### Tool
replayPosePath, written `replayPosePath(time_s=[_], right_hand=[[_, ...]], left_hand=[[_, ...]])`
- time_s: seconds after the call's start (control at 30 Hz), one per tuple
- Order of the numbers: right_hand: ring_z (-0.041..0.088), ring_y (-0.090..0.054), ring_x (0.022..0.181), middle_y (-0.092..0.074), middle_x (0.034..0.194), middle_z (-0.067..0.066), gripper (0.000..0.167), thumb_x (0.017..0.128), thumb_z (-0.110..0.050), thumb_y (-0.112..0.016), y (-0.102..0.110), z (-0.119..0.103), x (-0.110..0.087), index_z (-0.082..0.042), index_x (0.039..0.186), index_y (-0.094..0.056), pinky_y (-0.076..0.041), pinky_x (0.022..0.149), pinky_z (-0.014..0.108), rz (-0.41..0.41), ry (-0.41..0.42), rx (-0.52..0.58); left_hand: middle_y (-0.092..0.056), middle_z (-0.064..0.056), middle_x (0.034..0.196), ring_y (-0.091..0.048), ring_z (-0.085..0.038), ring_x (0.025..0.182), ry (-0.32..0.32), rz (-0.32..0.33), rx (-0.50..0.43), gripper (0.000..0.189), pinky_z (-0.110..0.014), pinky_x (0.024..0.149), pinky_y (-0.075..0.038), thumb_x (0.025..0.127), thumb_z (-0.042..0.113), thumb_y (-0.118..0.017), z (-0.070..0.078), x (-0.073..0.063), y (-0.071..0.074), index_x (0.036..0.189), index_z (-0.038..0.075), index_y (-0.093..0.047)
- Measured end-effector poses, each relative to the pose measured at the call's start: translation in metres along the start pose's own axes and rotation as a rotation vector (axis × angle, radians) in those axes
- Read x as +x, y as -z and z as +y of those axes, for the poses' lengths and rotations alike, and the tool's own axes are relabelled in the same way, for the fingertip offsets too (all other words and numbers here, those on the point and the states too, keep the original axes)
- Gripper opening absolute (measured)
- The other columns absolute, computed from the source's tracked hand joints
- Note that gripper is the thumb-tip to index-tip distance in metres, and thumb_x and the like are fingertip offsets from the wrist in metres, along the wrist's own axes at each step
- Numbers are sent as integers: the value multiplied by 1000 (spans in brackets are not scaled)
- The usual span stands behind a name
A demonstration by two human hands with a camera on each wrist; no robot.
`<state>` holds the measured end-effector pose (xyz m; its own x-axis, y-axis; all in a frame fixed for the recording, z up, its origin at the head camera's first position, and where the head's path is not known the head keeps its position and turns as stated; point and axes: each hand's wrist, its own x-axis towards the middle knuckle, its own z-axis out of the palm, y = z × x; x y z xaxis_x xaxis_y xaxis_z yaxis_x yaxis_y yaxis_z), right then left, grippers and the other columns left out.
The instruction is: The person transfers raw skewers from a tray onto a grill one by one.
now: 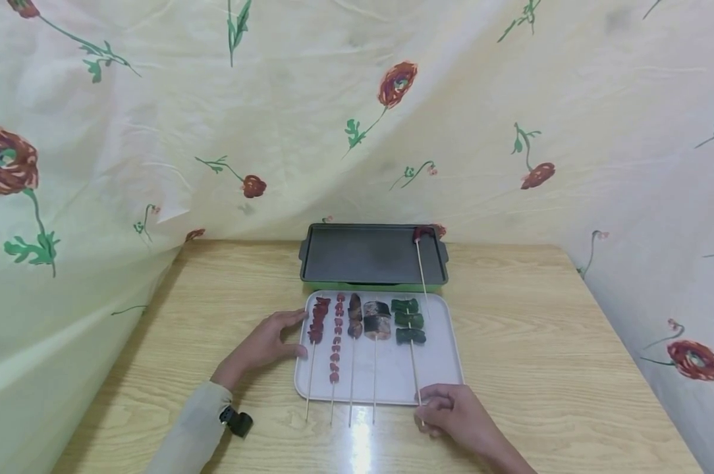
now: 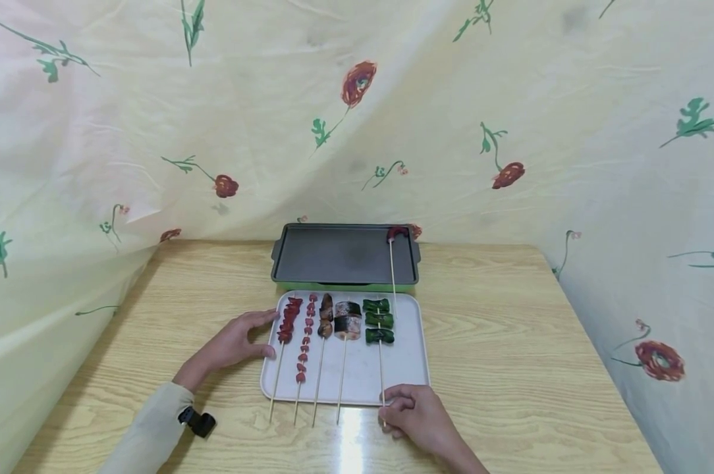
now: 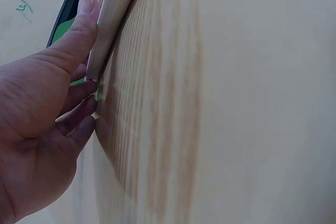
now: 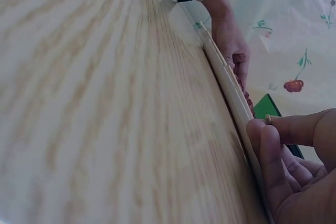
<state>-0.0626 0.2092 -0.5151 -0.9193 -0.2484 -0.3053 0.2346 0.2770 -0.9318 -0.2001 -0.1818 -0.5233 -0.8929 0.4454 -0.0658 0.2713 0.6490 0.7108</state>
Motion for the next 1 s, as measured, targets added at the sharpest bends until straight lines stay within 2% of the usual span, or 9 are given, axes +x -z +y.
replayPosePath(time_s=[0.33, 0.57, 0.83, 0.9, 1.0], right_hand=[[23, -71, 74, -74, 87, 18, 38, 91, -4, -72, -2, -6, -7, 16, 120, -61, -64, 64, 32, -48, 40, 38], [18, -70, 73, -74, 87, 15, 37, 90, -4, -72, -4, -14, -16, 17, 120, -62, -62, 64, 28, -73, 82, -51], [16, -69, 75, -72, 83, 9, 39, 91, -7, -73, -5, -32, -28, 15, 121, -63, -63, 65, 31, -100, 45, -76], [17, -69, 72, -72, 82, 9, 37, 91, -7, -73, -4, -37, -30, 14, 120, -64, -63, 64, 33, -100, 63, -88], [18, -70, 70, -73, 81, 10, 33, 91, -5, -73, -1, -43, -32, 12, 118, -65, -63, 61, 34, -93, 133, -120]], left_hand=[[-42, -4, 161, -36, -30, 150, 15, -7, -12, 87, -49, 124, -30, 80, 41, -85, 0, 1, 1, 154, 14, -47], [-42, -6, 160, -37, -31, 149, 12, -8, -17, 87, -50, 124, -30, 80, 41, -85, 0, 0, 1, 153, 13, -47], [-42, -5, 160, -36, -31, 149, 15, -7, -17, 88, -51, 124, -30, 80, 43, -85, 0, -1, 0, 153, 14, -48], [-42, -5, 160, -37, -31, 149, 16, -8, -16, 87, -50, 124, -30, 80, 43, -85, 0, -1, 0, 153, 14, -48], [-42, -5, 161, -36, -31, 150, 16, -10, -16, 87, -50, 124, -31, 80, 43, -85, 0, -1, 0, 153, 14, -47]])
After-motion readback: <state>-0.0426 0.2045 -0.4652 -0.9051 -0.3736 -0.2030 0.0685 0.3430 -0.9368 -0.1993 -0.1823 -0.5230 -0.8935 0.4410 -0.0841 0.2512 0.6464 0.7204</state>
